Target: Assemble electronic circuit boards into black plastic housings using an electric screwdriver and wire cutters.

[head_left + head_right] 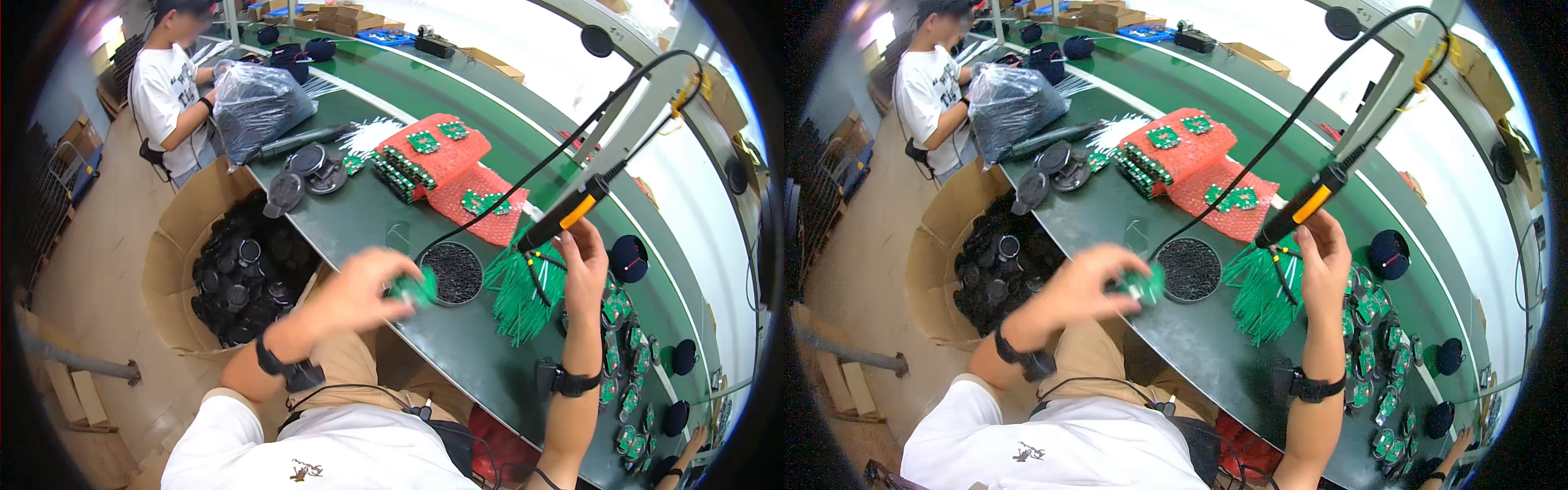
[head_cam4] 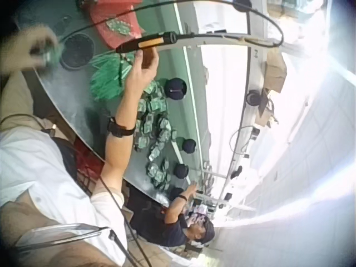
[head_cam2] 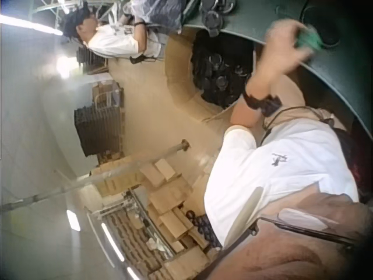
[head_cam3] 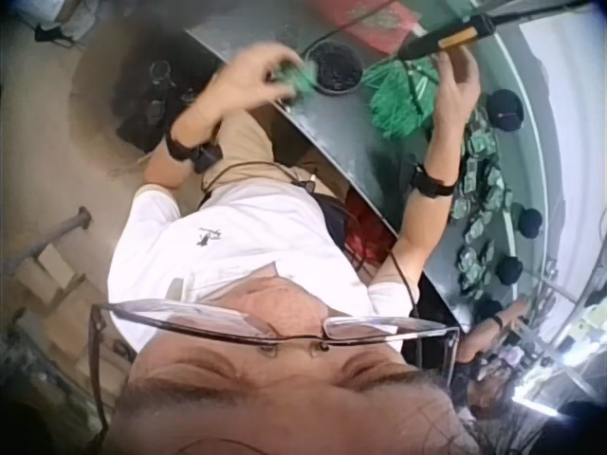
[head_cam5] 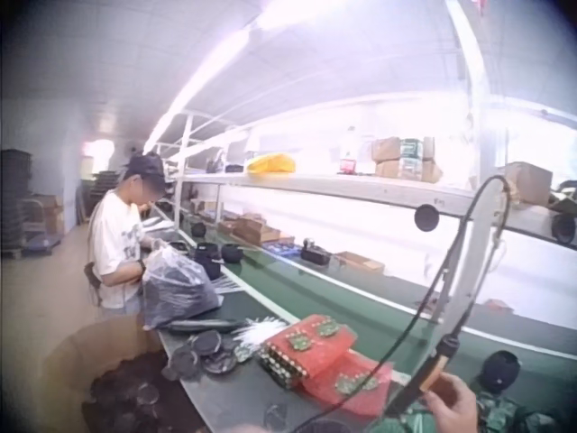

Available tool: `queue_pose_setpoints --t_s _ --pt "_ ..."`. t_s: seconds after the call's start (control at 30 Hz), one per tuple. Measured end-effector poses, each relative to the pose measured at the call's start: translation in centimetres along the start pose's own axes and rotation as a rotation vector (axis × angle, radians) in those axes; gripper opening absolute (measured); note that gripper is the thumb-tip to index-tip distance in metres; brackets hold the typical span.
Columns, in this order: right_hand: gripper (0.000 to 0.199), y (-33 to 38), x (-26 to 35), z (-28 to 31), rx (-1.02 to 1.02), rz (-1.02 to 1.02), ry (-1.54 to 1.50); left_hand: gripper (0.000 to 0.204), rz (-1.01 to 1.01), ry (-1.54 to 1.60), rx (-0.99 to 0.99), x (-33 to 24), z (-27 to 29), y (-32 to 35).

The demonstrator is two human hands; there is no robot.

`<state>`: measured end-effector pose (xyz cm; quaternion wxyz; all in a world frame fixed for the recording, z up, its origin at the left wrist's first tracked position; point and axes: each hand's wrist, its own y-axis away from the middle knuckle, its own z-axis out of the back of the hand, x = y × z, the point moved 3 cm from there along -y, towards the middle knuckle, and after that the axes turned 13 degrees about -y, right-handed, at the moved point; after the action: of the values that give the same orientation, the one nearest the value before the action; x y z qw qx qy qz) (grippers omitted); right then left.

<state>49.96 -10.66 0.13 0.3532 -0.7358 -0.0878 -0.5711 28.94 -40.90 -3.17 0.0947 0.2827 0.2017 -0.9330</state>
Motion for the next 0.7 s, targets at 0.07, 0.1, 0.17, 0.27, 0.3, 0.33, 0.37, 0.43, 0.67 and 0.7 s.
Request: queue_pose_setpoints --t_s 0.07,0.1,0.17,0.27,0.3,0.33,0.37,0.43,0.67,0.7 --pt "0.04 0.9 0.4 -0.7 0.02 -0.024 -0.021 0.045 -0.195 0.067 0.03 -2.7 -4.5 2.3" --pt "0.04 1.5 0.7 -0.7 0.037 -0.023 -0.002 0.045 -0.221 -0.001 0.067 -4.4 -5.9 2.6" --pt "0.031 2.7 1.3 -1.3 0.033 -0.014 0.023 0.046 -0.242 -0.187 0.099 -5.6 -9.0 2.5" --pt "0.017 5.5 2.5 -0.2 0.002 -0.015 0.33 0.04 -0.284 -0.154 -0.159 -4.9 -8.1 2.1" --pt "0.017 7.4 3.9 -0.6 -0.003 -0.086 0.408 0.039 -0.283 -0.123 -0.264 -3.5 -6.5 2.0" --pt "0.021 9.6 4.4 -0.7 0.136 -0.116 0.464 0.038 -0.135 -0.188 -0.39 -1.4 -4.1 1.6" --pt "0.025 11.5 4.5 -1.1 0.267 -0.152 0.521 0.038 0.012 -0.248 -0.507 1.4 -1.4 1.0" --pt "0.039 14.2 5.0 -4.4 0.5 -0.066 0.589 0.048 0.286 -0.705 -0.651 7.8 3.2 0.5" --pt "0.058 16.5 1.9 -7.1 0.661 0.082 0.807 0.028 0.563 -0.668 -0.747 20.0 7.8 4.7" --pt "0.057 16.4 1.6 -6.7 0.654 0.045 0.804 0.03 0.47 -0.524 -0.811 17.4 7.8 4.8"
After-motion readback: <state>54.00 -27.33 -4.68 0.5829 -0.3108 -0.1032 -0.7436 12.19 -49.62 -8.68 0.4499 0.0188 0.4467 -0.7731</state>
